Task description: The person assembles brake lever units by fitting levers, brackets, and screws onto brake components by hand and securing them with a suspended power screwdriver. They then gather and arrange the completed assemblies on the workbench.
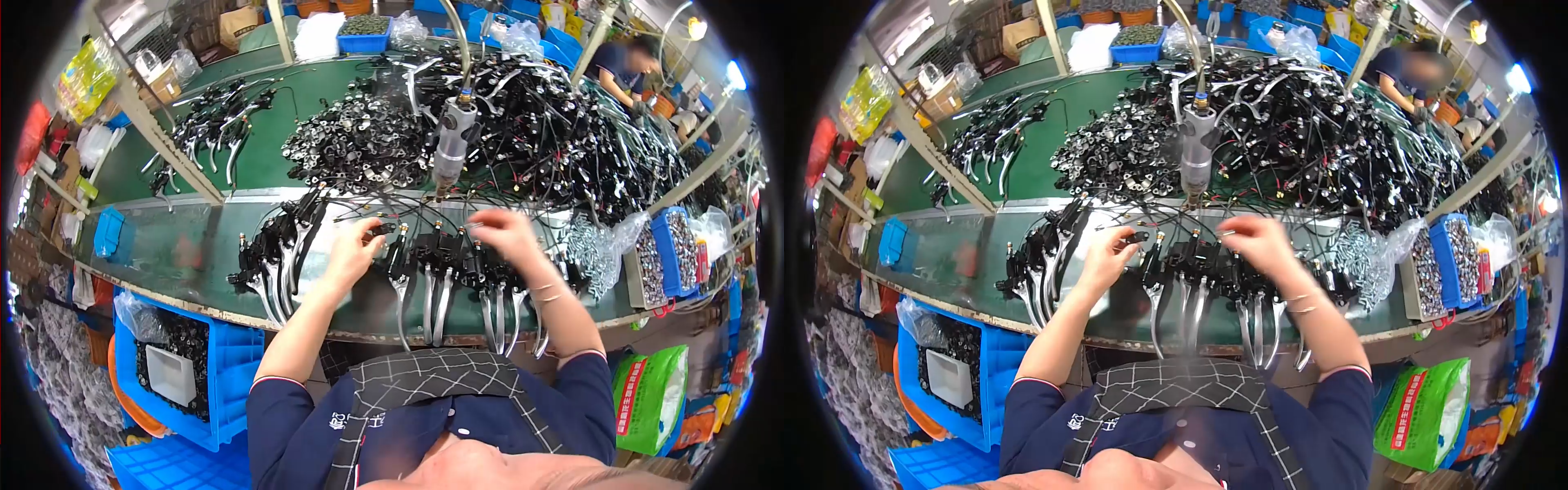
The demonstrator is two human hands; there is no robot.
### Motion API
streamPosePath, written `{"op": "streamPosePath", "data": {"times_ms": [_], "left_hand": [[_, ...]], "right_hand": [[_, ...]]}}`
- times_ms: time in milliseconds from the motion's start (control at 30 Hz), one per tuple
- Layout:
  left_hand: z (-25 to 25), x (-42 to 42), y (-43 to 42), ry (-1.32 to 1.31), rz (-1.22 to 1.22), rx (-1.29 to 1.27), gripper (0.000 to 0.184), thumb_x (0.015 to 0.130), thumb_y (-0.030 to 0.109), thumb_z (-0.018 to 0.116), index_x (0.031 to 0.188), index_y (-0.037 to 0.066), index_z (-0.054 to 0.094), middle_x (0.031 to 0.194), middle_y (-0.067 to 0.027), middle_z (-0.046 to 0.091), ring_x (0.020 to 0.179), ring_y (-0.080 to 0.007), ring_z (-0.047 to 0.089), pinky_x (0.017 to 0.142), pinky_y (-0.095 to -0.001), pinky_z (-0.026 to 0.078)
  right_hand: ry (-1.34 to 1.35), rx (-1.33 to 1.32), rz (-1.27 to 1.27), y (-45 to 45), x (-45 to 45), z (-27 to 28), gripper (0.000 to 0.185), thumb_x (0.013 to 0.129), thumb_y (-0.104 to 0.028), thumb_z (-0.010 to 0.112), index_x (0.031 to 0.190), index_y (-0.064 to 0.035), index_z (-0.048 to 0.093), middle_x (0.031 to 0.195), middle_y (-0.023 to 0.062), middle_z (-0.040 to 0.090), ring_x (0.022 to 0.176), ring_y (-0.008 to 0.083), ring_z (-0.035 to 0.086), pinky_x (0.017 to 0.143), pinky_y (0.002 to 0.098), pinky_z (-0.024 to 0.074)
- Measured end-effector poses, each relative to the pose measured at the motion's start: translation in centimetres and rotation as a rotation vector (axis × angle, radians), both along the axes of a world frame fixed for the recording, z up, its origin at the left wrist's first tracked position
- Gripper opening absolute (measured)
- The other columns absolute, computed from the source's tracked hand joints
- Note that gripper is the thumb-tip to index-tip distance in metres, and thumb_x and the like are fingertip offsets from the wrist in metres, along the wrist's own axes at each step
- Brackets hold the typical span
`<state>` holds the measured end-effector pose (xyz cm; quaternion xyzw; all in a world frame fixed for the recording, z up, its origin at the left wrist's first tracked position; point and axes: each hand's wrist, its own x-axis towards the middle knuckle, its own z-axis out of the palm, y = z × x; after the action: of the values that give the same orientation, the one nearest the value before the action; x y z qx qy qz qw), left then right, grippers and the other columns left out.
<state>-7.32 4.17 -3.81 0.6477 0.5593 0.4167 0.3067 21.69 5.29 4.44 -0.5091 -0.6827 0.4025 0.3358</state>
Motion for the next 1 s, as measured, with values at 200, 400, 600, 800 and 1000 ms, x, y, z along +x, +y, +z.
{"op": "streamPosePath", "data": {"times_ms": [200, 400, 600, 800, 1000], "left_hand": [[3.1, 3.8, -2.8, 0.187, -0.043, 0.473, 0.025, 0.075, 0.001, 0.065, 0.099, 0.003, 0.060, 0.089, -0.0102, 0.063, 0.074, -0.0251, 0.063, 0.065, -0.0309, 0.051], [2.2, 4.2, -3.5, 0.411, -0.162, 0.777, 0.027, 0.072, 0.001, 0.065, 0.098, 0.002, 0.060, 0.093, -0.0141, 0.063, 0.078, -0.0292, 0.063, 0.064, -0.0347, 0.052], [2.0, 5.0, -3.3, 0.027, -0.223, 0.133, 0.034, 0.076, 0.005, 0.065, 0.108, -0.001, 0.058, 0.094, -0.0117, 0.065, 0.078, -0.0187, 0.064, 0.069, -0.0285, 0.051], [3.0, 5.3, -3.2, -0.190, -0.377, -0.302, 0.025, 0.082, 0.007, 0.064, 0.105, -0.002, 0.062, 0.084, -0.0023, 0.065, 0.074, -0.0057, 0.057, 0.067, -0.0220, 0.048], [2.2, 5.5, -3.0, -0.215, -0.376, -0.310, 0.026, 0.083, 0.010, 0.064, 0.106, -0.002, 0.062, 0.081, -0.0022, 0.065, 0.070, -0.0058, 0.057, 0.065, -0.0216, 0.048]], "right_hand": [[0.415, -0.363, 0.181, 0.2, -5.6, -2.3, 0.022, 0.077, -0.008, 0.068, 0.096, 0.0039, 0.065, 0.081, 0.0067, 0.066, 0.071, 0.0094, 0.060, 0.067, 0.0223, 0.0496], [0.373, -0.471, 0.112, -0.8, -4.8, -2.2, 0.021, 0.077, -0.007, 0.068, 0.095, 0.0051, 0.064, 0.079, 0.0073, 0.065, 0.067, 0.0107, 0.061, 0.063, 0.0226, 0.0505], [-0.004, 0.359, -0.020, -2.5, -5.9, -3.0, 0.015, 0.074, -0.007, 0.071, 0.086, -0.0008, 0.066, 0.078, 0.0051, 0.065, 0.066, 0.0086, 0.060, 0.059, 0.0237, 0.0482], [0.173, 0.086, 0.100, -1.9, -6.2, -3.5, 0.014, 0.070, -0.009, 0.074, 0.080, -0.0032, 0.068, 0.069, 0.0024, 0.062, 0.065, 0.0078, 0.059, 0.057, 0.0227, 0.0464], [-0.131, 0.643, 0.282, -1.7, -5.6, -2.5, 0.013, 0.067, -0.016, 0.074, 0.076, -0.0079, 0.069, 0.075, 0.0049, 0.064, 0.069, 0.0203, 0.060, 0.062, 0.0290, 0.0487]]}}
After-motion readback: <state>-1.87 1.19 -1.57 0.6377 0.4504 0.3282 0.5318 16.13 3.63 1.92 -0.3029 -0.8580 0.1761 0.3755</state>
